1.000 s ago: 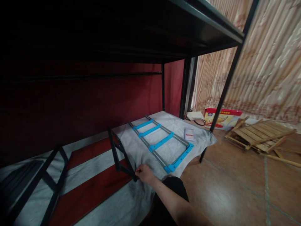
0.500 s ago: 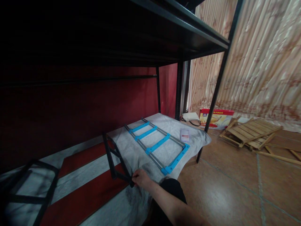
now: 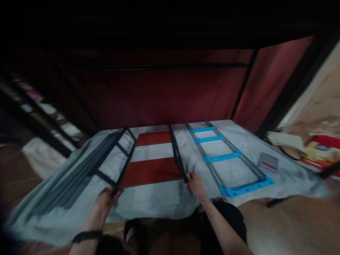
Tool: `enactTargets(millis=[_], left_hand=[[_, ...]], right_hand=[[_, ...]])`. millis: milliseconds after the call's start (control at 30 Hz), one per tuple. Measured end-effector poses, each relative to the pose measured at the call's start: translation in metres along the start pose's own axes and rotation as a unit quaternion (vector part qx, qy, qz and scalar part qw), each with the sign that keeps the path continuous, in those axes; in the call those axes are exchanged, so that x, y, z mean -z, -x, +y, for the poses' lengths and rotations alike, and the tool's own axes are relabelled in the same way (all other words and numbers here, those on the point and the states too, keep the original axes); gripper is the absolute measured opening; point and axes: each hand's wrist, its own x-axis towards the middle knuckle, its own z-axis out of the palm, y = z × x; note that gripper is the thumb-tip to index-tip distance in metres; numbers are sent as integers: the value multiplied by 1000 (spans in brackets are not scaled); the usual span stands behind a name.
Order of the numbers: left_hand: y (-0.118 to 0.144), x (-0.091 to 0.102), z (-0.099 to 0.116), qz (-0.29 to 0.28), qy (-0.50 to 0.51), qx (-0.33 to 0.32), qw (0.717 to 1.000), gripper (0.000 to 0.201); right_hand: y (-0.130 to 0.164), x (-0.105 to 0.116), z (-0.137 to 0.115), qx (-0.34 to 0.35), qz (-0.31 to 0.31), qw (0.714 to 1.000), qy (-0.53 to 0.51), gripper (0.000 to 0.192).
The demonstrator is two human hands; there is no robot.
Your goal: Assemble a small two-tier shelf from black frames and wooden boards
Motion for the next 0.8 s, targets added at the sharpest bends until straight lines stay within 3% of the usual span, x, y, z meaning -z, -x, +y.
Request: enactTargets(millis=[133,333,500,700,800], left_hand=[[-19,-1,-26,46,181,77,979,15],[-19,-7,-34,30,318,93,943,8],[-20,-8,-36,25,341,91,935,7],[-16,-7,-34,27,322,82,943,11],[-14,-7,-33,23,311,80,947,8]], right_hand=[[-7,4,12,-7,-22,1000,10,34],[-8,1,28,-69,-21,993,-95,37],[-11,2,34,-116,-41,972,-201,24],[-18,3,43,-108,-24,986,-124,31],[-17,2,43,-113,-22,984,-137,34]])
